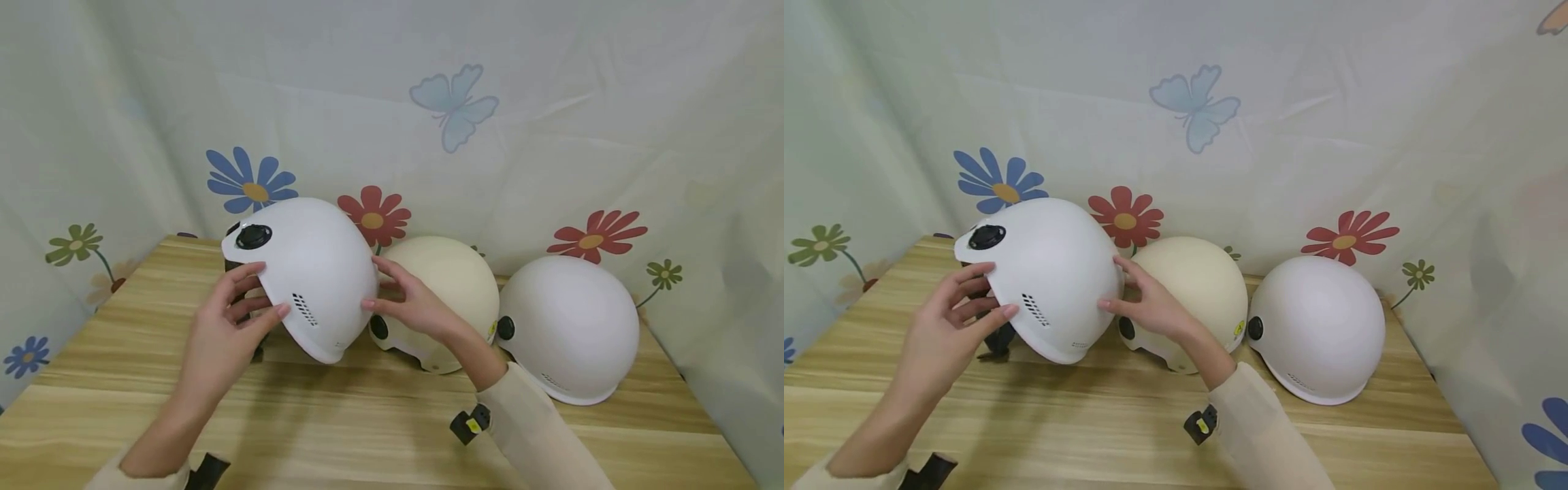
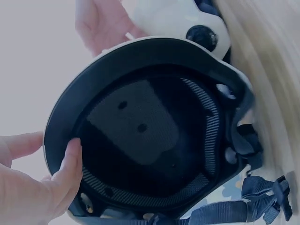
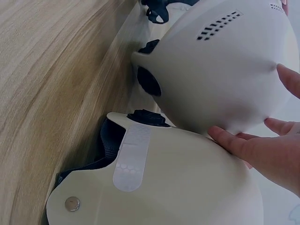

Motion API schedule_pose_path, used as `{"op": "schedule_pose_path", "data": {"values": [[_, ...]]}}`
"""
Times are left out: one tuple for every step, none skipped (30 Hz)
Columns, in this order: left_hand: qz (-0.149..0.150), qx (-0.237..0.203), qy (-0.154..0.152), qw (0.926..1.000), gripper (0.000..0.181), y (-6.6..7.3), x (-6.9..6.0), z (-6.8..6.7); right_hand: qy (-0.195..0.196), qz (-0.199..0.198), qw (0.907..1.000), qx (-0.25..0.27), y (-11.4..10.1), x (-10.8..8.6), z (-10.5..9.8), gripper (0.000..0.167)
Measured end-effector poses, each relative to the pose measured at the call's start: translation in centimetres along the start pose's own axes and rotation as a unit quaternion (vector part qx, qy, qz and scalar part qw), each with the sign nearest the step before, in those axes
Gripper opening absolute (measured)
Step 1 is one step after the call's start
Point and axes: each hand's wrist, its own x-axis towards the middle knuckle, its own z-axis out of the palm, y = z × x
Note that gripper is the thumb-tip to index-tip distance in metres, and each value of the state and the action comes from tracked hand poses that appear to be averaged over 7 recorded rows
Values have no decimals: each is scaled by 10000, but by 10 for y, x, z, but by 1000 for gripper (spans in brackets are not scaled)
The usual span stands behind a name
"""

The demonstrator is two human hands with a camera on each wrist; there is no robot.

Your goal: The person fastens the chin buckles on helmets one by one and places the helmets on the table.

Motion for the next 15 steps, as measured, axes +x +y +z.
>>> {"op": "schedule_pose_path", "data": {"values": [[21,80,-2,10000,53,2,1,-1,-37,-30,10000,19,0,0,0,67],[33,142,-7,9999,52,4,3,-1,-78,-13,10000,36,3,1,-1,67],[42,189,-17,9998,51,6,4,-2,-121,-7,9999,62,6,3,-1,68],[32,213,-33,9998,50,8,6,-3,-161,3,9998,79,10,4,-2,69],[19,237,-56,9997,49,9,7,-4,-201,9,9997,105,13,6,-2,69],[-2,244,-78,9997,49,11,9,-5,-237,23,9996,133,17,8,-2,70],[-18,242,-101,9997,49,12,10,-5,-259,23,9996,144,21,9,-1,71],[-52,227,-129,9996,49,13,12,-5,-284,36,9995,165,24,11,-1,72],[-86,237,-159,9996,50,14,13,-5,-305,29,9993,196,25,11,0,73],[-123,297,-199,9993,50,14,14,-5,-319,22,9992,219,25,11,0,73],[-167,373,-244,9989,49,15,15,-5,-336,9,9991,243,25,11,1,74],[-207,421,-291,9985,48,15,15,-4,-350,-3,9990,265,25,11,2,74],[-242,498,-338,9979,47,15,15,-4,-362,-24,9990,274,24,10,3,74],[-257,575,-382,9973,45,15,15,-4,-375,-35,9989,281,23,10,4,75],[-261,653,-419,9966,44,15,14,-4,-380,-51,9988,290,23,10,4,75]]}}
